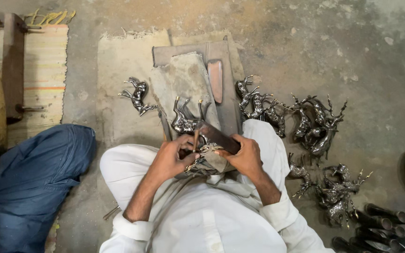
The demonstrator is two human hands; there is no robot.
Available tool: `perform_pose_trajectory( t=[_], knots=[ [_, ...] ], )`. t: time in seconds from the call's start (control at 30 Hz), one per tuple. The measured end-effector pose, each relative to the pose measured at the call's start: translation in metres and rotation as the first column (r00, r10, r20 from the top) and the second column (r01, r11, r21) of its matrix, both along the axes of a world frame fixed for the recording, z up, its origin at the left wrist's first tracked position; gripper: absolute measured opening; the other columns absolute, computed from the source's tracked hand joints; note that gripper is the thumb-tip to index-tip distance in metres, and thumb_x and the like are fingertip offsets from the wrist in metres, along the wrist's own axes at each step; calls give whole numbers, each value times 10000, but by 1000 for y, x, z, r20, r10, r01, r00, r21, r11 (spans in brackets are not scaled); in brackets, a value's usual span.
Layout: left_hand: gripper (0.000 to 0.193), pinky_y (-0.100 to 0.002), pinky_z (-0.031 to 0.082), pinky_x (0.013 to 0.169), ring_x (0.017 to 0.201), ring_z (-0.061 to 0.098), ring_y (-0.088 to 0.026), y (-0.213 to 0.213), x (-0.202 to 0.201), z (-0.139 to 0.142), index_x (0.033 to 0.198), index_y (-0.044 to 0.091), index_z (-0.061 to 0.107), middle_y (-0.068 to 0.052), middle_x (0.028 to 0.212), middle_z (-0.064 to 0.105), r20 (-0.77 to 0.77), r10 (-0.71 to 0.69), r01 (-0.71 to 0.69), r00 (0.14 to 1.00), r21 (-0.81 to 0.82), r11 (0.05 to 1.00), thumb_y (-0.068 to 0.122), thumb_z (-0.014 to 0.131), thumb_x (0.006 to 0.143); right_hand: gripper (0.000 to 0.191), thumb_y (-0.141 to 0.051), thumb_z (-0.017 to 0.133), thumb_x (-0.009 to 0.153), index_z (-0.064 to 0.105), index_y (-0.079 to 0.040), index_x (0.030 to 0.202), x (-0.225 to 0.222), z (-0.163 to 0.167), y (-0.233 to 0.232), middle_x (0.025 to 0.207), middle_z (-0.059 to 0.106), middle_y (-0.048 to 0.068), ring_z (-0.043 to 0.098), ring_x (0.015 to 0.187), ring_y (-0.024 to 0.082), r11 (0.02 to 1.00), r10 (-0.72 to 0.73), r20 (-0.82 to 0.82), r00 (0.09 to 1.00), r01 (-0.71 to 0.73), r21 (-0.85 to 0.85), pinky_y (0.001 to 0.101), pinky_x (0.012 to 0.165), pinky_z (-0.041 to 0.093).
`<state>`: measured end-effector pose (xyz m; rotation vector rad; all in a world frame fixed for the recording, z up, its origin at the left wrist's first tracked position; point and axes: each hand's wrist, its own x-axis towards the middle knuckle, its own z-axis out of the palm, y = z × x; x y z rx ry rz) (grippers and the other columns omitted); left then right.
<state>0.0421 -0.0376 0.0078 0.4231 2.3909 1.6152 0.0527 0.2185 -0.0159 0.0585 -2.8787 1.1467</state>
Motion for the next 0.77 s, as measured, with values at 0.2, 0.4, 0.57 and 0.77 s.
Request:
perform_pose_trajectory(
  t=[0.2, 0.4, 0.57, 0.77],
  knots=[
    [298, -260, 566, 568, 693, 737, -84, -14, 6, -10, 1118, 39, 668, -68, 867, 758, 187, 151, -176, 971, 128, 976, 88, 790, 850, 431, -227, 938, 704, 709, -23, 1007, 2, -8, 19, 818, 679, -54, 567, 760, 31, 909, 111, 91, 990, -64, -413, 236, 693, 503],
    [298, -271, 510, 523, 606, 651, -108, -38, 21, -23, 1106, 20, 670, -27, 846, 732, 199, 244, -250, 949, 1, 968, 29, 797, 837, 330, -191, 905, 795, 731, -34, 1028, 7, -32, 34, 750, 546, -60, 449, 677, 25, 875, 98, 240, 966, 31, -483, 221, 606, 374],
    [341, -231, 540, 594, 711, 693, -72, -30, 23, -26, 1167, 21, 618, -34, 800, 693, 328, 247, -359, 912, 346, 867, -18, 764, 861, 363, -179, 861, 847, 647, 7, 1073, 4, -36, 44, 769, 645, -23, 572, 653, 81, 816, 85, 369, 926, 147, -559, 256, 593, 473],
    [335, -244, 613, 747, 827, 678, -95, 6, -9, -30, 1181, -5, 672, -71, 909, 728, 54, 244, -248, 968, 331, 910, -30, 814, 879, 385, -178, 696, 915, 640, -77, 1282, -2, 14, 54, 856, 687, 30, 675, 770, 134, 645, 189, 507, 841, 282, -710, 294, 715, 563]
  ],
)
